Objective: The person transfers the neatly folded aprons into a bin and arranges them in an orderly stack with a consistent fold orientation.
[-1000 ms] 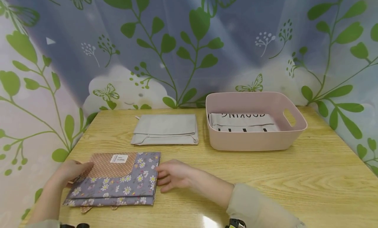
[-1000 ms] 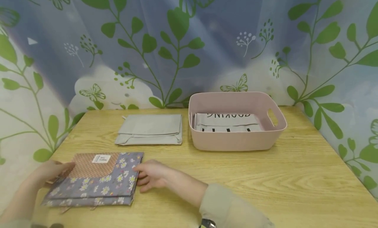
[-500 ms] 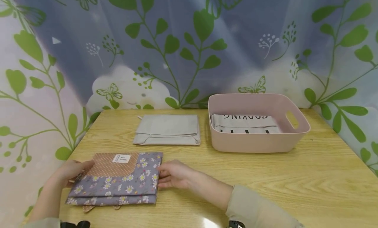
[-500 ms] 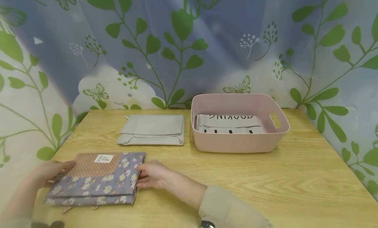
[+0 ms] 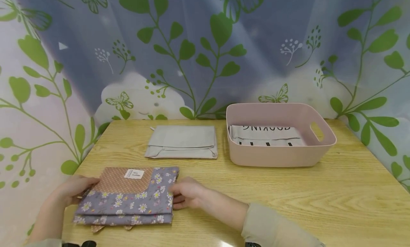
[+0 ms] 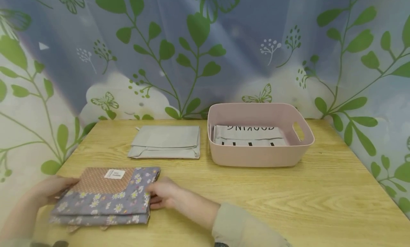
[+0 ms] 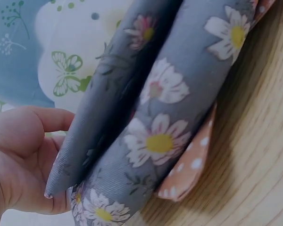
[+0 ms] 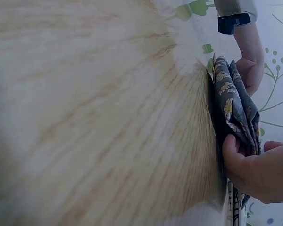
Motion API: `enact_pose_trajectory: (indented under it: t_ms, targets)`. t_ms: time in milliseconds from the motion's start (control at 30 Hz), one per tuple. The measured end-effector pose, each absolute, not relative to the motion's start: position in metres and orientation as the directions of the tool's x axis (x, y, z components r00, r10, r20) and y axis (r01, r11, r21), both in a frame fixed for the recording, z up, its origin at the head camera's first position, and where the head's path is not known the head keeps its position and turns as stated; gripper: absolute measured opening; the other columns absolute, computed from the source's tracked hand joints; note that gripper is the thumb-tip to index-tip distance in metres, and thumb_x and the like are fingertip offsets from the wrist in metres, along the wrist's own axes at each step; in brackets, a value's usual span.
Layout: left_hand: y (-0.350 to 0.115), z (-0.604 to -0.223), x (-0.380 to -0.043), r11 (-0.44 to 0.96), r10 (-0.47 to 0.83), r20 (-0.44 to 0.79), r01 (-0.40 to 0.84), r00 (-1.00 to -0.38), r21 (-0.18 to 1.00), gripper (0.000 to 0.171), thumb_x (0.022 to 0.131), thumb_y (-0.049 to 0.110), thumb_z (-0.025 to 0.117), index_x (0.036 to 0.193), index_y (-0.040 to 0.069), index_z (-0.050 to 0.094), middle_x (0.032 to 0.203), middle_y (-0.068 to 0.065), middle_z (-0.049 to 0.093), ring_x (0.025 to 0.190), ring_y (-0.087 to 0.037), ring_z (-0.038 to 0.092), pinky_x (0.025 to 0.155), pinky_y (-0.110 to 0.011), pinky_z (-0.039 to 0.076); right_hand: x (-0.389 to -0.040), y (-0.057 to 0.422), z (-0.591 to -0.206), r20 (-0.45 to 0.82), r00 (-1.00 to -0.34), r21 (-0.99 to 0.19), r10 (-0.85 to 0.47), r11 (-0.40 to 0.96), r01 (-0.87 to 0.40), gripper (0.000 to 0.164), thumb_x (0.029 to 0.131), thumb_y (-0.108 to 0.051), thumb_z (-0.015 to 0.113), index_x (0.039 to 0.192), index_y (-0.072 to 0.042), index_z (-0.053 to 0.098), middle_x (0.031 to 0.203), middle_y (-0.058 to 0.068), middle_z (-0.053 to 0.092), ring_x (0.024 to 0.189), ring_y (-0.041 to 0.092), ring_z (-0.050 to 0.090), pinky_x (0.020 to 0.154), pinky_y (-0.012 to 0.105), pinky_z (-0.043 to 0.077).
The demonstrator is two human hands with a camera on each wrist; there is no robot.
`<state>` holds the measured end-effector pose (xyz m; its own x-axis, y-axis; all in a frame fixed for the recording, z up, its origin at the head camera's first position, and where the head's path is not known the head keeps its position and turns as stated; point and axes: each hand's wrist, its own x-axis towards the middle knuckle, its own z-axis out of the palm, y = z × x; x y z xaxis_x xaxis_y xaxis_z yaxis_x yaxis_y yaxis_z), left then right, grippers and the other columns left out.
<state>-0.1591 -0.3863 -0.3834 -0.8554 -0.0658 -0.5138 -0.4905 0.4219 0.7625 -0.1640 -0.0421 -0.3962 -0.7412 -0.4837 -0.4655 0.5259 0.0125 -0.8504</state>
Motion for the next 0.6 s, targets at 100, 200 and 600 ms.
enact_pose_trajectory:
  t_ms: [100, 200, 600]
  targets:
    - [-0.387, -0.384, -0.159, 0.407, -0.038, -0.514, -0.483, -0.857, 0.775, 0.023, 0.093, 0.020, 0.048, 0.073, 0.009, 0.054, 0.071, 0.001, 0.059, 0.065, -0.012, 0.059, 0.063, -0.033, 0.055, -0.163, -0.041, -0.396, -0.459, -0.742, -0.856, -0.488, 0.019, 0.517, 0.018, 0.085, 0.002, 0.052, 0.103, 0.007, 0.056, 0.082, 0.014, 0.060, 0.074, 0.025, 0.061, 0.075, 0.045, 0.053]
    - [-0.388, -0.383, -0.159, 0.393, -0.010, -0.516, -0.478, -0.856, 0.785, 0.020, 0.093, 0.019, 0.048, 0.081, 0.006, 0.056, 0.075, 0.000, 0.060, 0.069, -0.013, 0.059, 0.065, -0.033, 0.054, -0.163, -0.040, -0.395, -0.451, -0.743, -0.860, -0.494, 0.018, 0.510, 0.022, 0.086, 0.004, 0.051, 0.107, 0.008, 0.055, 0.083, 0.017, 0.061, 0.076, 0.027, 0.062, 0.076, 0.048, 0.053]
    - [-0.389, -0.380, -0.163, 0.346, 0.114, -0.497, -0.434, -0.860, 0.832, 0.023, 0.095, 0.021, 0.046, 0.088, 0.005, 0.062, 0.081, -0.001, 0.064, 0.076, -0.013, 0.062, 0.070, -0.034, 0.054, -0.170, -0.027, -0.392, -0.426, -0.754, -0.873, -0.500, 0.009, 0.487, 0.027, 0.088, 0.004, 0.048, 0.113, 0.010, 0.054, 0.088, 0.021, 0.064, 0.078, 0.035, 0.065, 0.072, 0.048, 0.054]
